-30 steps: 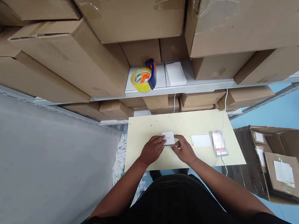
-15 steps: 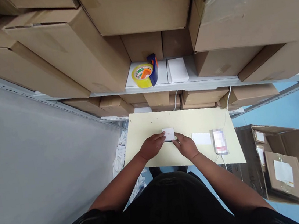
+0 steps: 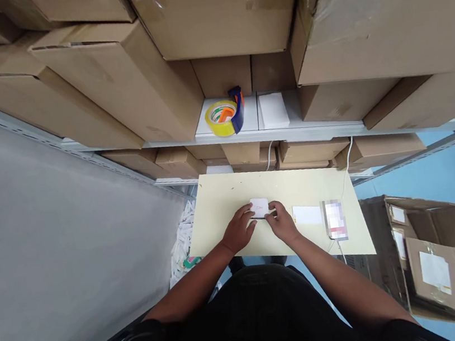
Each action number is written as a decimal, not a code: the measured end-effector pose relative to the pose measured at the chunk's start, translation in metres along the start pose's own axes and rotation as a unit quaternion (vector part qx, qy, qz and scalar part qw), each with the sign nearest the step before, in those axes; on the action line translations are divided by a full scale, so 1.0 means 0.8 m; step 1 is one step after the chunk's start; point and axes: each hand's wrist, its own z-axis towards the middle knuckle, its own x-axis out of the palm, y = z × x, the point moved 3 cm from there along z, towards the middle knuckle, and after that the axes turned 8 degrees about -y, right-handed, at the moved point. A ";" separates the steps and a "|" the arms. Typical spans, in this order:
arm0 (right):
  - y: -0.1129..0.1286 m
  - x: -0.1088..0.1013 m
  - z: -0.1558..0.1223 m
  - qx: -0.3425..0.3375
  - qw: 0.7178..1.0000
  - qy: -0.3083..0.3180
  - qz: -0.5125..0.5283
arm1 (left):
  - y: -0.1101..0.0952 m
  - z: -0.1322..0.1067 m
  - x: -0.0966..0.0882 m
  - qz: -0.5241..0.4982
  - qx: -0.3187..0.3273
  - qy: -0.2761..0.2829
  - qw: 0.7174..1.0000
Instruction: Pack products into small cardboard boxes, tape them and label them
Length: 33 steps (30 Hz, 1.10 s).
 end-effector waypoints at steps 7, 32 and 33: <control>-0.023 0.007 -0.008 0.009 0.996 0.088 0.019 | 0.021 -0.031 0.035 -0.131 -0.291 0.021 0.948; 0.081 0.295 0.168 0.059 0.991 0.093 -0.075 | 0.261 0.058 -0.166 -0.093 -0.229 0.006 0.969; 0.082 0.298 0.171 0.063 0.991 0.087 -0.077 | 0.266 0.060 -0.169 -0.095 -0.226 0.008 0.969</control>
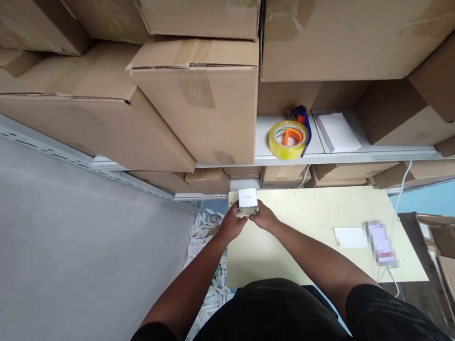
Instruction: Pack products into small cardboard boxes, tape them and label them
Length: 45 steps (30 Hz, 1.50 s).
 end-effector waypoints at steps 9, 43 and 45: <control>-0.013 -0.028 -0.027 0.037 0.998 -0.051 -0.013 | 0.007 -0.016 -0.007 0.021 -0.040 -0.008 0.999; 0.082 -0.374 -0.144 -0.109 0.944 -0.286 -0.127 | -0.061 -0.189 0.022 0.167 0.045 0.101 0.980; 0.002 -0.347 -0.193 -0.045 0.955 -0.263 -0.126 | -0.058 -0.175 0.015 0.170 0.055 0.115 0.977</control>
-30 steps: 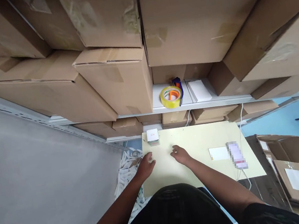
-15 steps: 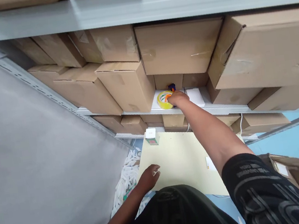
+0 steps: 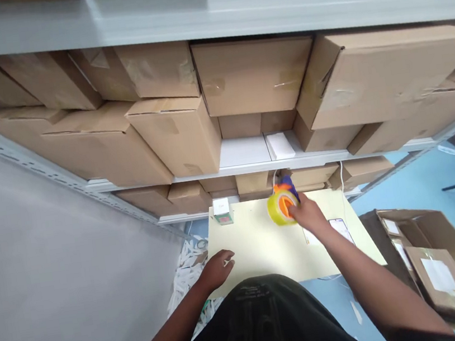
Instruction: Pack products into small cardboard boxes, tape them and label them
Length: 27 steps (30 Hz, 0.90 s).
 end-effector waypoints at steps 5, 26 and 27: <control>-0.138 0.061 -0.132 0.113 0.977 0.128 -0.131 | -0.003 0.023 0.002 0.016 0.021 0.033 0.999; -0.281 0.053 -0.117 -0.044 0.949 0.309 -0.044 | -0.176 -0.107 0.163 0.015 -0.120 -0.102 0.987; -0.277 0.050 -0.118 -0.059 0.946 0.316 -0.028 | -0.183 -0.118 0.167 0.013 -0.126 -0.116 0.985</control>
